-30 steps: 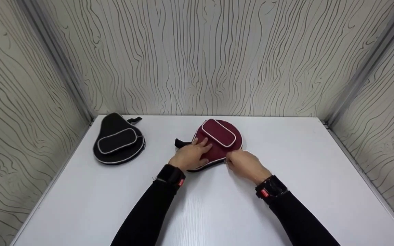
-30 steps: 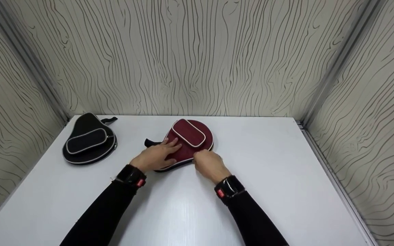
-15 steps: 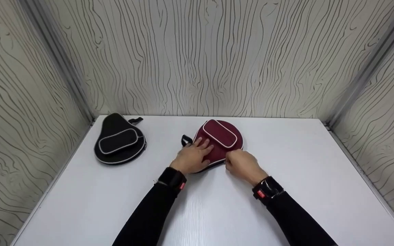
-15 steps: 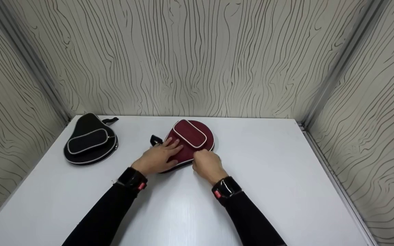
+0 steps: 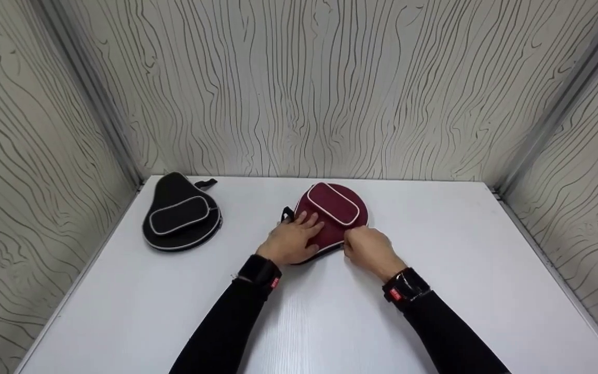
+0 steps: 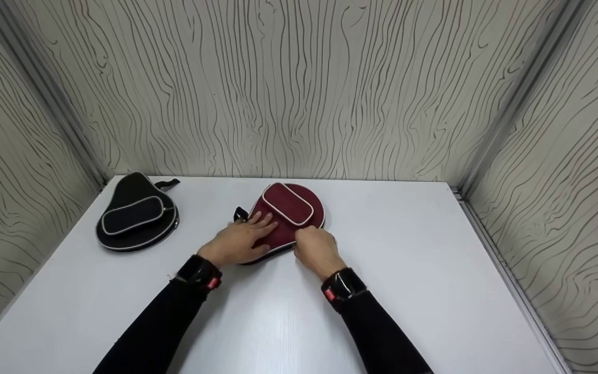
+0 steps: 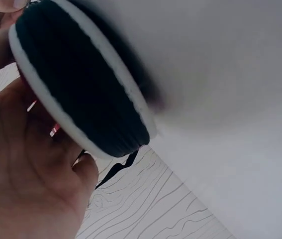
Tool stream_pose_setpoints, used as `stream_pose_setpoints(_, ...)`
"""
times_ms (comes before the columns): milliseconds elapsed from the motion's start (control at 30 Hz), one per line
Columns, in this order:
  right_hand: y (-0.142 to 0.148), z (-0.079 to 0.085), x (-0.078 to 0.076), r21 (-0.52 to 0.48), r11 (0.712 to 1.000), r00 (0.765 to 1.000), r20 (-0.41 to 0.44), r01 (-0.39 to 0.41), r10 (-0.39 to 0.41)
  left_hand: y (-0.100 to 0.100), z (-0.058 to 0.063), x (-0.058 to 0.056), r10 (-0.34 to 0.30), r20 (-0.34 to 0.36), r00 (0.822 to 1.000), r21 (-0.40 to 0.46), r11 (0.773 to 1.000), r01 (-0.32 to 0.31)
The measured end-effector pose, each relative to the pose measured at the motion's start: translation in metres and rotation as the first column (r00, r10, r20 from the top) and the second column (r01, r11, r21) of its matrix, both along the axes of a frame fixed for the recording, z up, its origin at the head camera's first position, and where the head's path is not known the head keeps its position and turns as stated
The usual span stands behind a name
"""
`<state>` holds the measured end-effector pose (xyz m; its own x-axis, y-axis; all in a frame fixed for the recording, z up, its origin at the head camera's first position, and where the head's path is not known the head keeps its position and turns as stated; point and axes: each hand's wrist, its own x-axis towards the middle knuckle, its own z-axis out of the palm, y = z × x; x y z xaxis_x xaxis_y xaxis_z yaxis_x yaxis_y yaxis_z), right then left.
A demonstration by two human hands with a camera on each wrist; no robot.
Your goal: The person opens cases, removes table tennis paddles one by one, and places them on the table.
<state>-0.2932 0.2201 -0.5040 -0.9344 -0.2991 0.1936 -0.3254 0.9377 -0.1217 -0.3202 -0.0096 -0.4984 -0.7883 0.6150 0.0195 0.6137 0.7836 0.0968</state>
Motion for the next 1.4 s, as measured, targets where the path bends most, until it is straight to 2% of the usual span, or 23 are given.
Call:
stream_pose_setpoints(267, 0.005, 0.000, -0.007, -0.004, 1.000, 0.999, 0.012, 0.031, -0.031, -0.001, 0.006, 0.006, 0.004, 0.072, 0.997, -0.005, 1.000, -0.004)
stream_pose_setpoints(500, 0.009, 0.001, -0.014, 0.012, 0.999, 0.999, -0.009, 0.044, -0.044, 0.001, 0.012, 0.018, 0.018, 0.065, 0.998, -0.051, 0.999, -0.014)
stream_pose_setpoints(833, 0.016, 0.001, -0.025, 0.013, 0.999, 0.999, -0.005, 0.040, -0.040, 0.012, 0.024, 0.048, 0.029, 0.057, 0.998, -0.185, 0.983, -0.018)
stream_pose_setpoints(1100, 0.021, 0.001, -0.032, -0.008, 0.999, 0.998, 0.034, 0.046, -0.045, 0.023, 0.035, 0.067, 0.035, 0.103, 0.994, -0.260, 0.966, -0.007)
stream_pose_setpoints(1200, 0.022, 0.000, -0.033, -0.016, 0.999, 0.999, 0.037, 0.038, -0.038, 0.025, 0.036, 0.069, 0.031, 0.077, 0.997, -0.259, 0.966, -0.010)
stream_pose_setpoints(1267, 0.023, 0.000, -0.033, -0.022, 0.999, 0.999, 0.035, 0.034, -0.033, 0.025, 0.036, 0.069, 0.018, 0.034, 0.999, -0.241, 0.970, -0.009)
stream_pose_setpoints(1400, 0.023, 0.000, -0.033, -0.039, 0.999, 0.999, 0.030, 0.029, -0.027, 0.024, 0.037, 0.066, -0.015, -0.074, 0.997, -0.146, 0.989, 0.004)
